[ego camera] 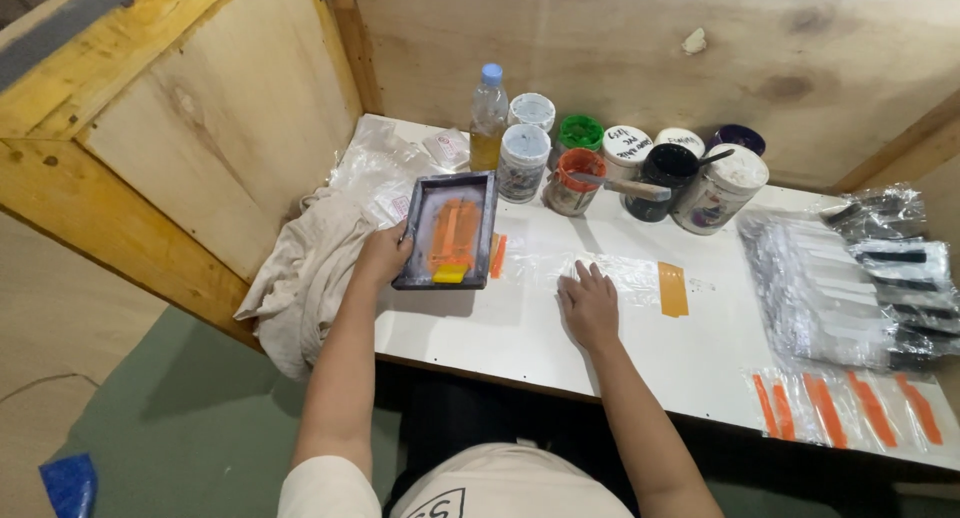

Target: Spreading orange ink or paste inside a small rectangular frame using a hand scraper.

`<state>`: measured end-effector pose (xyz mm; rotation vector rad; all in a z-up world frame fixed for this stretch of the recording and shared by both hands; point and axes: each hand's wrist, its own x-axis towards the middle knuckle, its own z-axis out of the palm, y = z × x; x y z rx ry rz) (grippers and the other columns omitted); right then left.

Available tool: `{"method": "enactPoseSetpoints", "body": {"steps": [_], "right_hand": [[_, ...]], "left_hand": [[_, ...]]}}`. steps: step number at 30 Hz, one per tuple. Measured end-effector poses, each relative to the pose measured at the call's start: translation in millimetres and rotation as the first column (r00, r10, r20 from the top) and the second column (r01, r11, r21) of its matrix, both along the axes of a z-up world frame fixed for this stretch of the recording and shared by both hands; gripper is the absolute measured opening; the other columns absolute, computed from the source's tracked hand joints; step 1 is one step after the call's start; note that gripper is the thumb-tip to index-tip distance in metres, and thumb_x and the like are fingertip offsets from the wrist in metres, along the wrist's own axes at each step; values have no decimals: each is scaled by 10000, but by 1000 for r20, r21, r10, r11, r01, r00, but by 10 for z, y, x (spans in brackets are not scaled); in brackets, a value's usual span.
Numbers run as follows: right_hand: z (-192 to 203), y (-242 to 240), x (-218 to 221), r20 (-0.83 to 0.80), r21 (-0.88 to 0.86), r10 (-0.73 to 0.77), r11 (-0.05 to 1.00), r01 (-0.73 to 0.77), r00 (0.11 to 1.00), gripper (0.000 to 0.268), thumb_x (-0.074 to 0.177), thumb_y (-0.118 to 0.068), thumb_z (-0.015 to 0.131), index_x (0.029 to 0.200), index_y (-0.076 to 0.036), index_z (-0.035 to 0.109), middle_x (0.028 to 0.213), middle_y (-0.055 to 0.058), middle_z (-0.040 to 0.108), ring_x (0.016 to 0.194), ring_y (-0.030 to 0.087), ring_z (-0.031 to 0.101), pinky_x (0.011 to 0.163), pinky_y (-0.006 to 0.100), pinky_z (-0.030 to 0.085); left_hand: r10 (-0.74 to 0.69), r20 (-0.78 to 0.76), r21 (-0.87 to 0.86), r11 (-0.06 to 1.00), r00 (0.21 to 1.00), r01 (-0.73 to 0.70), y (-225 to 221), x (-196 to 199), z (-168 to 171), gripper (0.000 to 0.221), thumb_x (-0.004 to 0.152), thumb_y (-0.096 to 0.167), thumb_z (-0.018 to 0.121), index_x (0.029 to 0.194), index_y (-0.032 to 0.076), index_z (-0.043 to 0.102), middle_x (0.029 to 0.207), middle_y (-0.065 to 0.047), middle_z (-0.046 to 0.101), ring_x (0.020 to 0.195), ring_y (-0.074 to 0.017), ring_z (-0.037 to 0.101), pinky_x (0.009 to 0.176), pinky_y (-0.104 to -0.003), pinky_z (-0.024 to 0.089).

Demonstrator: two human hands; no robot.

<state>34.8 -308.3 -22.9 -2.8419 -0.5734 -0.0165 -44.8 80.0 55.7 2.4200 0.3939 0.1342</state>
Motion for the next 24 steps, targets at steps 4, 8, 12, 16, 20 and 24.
{"method": "enactPoseSetpoints", "body": {"steps": [4, 8, 12, 16, 20, 24], "right_hand": [[-131, -26, 68, 3, -32, -22, 999, 22, 1000, 362, 1071, -459, 458, 1300, -310, 696, 1604, -18, 469, 1550, 255, 309, 1258, 516, 166], [-130, -69, 33, 43, 358, -41, 933, 23, 998, 313, 1070, -339, 527, 1312, -228, 690, 1501, 70, 561, 1415, 286, 485, 1177, 485, 337], [-110, -100, -95, -72, 733, -13, 677, 62, 997, 299, 1068, -265, 559, 1277, -126, 721, 1317, 147, 691, 1285, 331, 607, 1111, 465, 454], [-64, -214, -179, -141, 760, -5, 640, 111, 990, 302, 1079, -265, 546, 1282, -132, 726, 1275, 127, 713, 1249, 310, 633, 1085, 450, 476], [100, -302, -304, -252, 714, -40, 667, 214, 967, 343, 1086, -311, 530, 1330, -137, 696, 1305, 119, 704, 1236, 303, 639, 1069, 465, 489], [108, -363, -331, -413, 732, -92, 559, 391, 906, 357, 1059, -204, 574, 1376, -59, 653, 1264, 193, 704, 1111, 333, 689, 895, 433, 597]], "left_hand": [[4, 10, 14, 1000, 1000, -4, -25, 13, -93, 541, 966, 253, 535, 1443, 0, 569, 1209, -266, 703, 1192, -403, 644, 1045, -511, 503], [-34, -1, 20, 999, 999, 34, -344, 16, -83, 542, 971, 256, 529, 1451, 7, 563, 1220, -252, 707, 1180, -389, 660, 1032, -495, 515], [-89, -43, 90, 992, 995, 93, -764, 138, -314, 547, 968, 256, 502, 1460, 23, 548, 1150, -232, 737, 1122, -375, 697, 1012, -521, 506], [-148, -64, 134, 979, 987, 155, -1154, 392, -687, 568, 976, 248, 460, 1487, 5, 505, 1101, -207, 754, 1089, -346, 716, 1020, -517, 476], [-207, -46, 158, 965, 977, 212, -1528, 345, -407, 531, 981, 226, 459, 1449, -15, 535, 1034, -216, 760, 1045, -371, 724, 992, -532, 461], [-199, 3, 175, 965, 980, 195, -1705, 452, -658, 510, 968, 232, 465, 1412, 2, 563, 950, -197, 763, 993, -367, 743, 930, -520, 495]]}}
